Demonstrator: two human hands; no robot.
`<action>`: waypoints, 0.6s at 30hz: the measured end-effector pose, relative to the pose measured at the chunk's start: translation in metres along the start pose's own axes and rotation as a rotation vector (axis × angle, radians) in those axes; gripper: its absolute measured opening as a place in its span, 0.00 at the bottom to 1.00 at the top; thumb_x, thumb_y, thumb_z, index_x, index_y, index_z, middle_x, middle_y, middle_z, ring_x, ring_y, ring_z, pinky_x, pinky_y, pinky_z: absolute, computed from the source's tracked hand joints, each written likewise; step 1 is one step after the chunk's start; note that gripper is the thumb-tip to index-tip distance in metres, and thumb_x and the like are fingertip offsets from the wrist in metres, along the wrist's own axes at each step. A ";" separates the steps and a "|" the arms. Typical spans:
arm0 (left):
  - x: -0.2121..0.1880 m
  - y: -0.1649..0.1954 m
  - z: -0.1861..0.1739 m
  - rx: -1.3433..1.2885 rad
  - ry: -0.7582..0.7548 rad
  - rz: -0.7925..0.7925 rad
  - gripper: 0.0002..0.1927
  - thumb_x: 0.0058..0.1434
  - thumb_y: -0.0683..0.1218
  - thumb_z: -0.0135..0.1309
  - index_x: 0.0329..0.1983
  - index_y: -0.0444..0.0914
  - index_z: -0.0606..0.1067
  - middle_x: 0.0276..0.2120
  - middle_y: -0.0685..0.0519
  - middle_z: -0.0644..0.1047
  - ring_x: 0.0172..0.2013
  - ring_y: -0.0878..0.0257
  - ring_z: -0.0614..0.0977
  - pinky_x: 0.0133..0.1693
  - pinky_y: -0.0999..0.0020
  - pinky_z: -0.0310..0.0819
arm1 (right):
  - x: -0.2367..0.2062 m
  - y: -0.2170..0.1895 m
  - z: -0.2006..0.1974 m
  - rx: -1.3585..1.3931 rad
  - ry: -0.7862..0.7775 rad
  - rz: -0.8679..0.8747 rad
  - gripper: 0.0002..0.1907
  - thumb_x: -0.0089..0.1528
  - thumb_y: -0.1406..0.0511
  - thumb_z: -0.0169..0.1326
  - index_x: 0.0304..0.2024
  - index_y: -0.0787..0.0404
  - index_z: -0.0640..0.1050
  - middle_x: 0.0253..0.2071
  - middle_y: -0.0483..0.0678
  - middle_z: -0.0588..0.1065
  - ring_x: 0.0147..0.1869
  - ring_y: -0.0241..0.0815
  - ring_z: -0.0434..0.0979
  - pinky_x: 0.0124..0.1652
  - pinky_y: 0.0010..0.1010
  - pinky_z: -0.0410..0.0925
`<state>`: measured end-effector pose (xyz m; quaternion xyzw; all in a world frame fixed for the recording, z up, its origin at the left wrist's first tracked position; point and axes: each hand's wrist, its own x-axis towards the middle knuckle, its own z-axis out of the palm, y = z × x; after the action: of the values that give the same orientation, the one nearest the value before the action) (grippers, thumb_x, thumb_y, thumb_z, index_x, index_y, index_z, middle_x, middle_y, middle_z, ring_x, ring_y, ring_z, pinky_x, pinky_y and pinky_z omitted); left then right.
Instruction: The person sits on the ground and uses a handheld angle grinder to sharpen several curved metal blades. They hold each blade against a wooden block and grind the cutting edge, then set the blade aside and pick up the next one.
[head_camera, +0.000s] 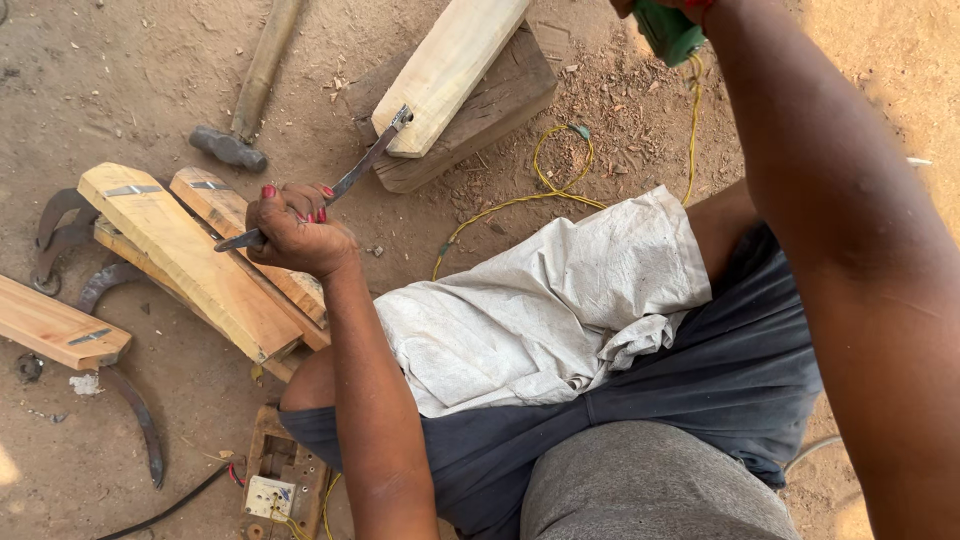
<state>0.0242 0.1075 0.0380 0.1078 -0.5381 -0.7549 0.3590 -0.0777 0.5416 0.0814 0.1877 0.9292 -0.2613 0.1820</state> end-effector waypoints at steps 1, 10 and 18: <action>0.000 0.000 0.000 -0.005 -0.005 0.015 0.19 0.62 0.42 0.52 0.17 0.43 0.61 0.12 0.57 0.60 0.13 0.66 0.63 0.25 0.59 0.74 | 0.001 -0.008 0.003 -0.043 -0.001 -0.041 0.29 0.54 0.53 0.65 0.49 0.66 0.79 0.37 0.66 0.78 0.30 0.58 0.80 0.29 0.48 0.75; -0.006 0.004 -0.013 0.141 -0.024 -0.015 0.13 0.68 0.47 0.55 0.30 0.37 0.68 0.24 0.52 0.69 0.25 0.63 0.72 0.35 0.60 0.78 | -0.052 -0.010 0.050 -0.143 0.013 -0.360 0.29 0.42 0.61 0.71 0.39 0.75 0.80 0.35 0.65 0.79 0.35 0.59 0.83 0.35 0.45 0.78; -0.219 0.094 0.086 0.396 -0.597 0.015 0.16 0.69 0.47 0.58 0.57 0.36 0.74 0.57 0.48 0.76 0.56 0.54 0.79 0.57 0.60 0.76 | -0.057 0.082 0.024 0.276 0.283 -0.244 0.26 0.43 0.62 0.68 0.41 0.70 0.81 0.33 0.58 0.81 0.35 0.51 0.84 0.38 0.42 0.78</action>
<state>0.1749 0.2994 0.1071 -0.0540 -0.7561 -0.6314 0.1637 0.0139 0.5792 0.0532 0.1321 0.9167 -0.3769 -0.0106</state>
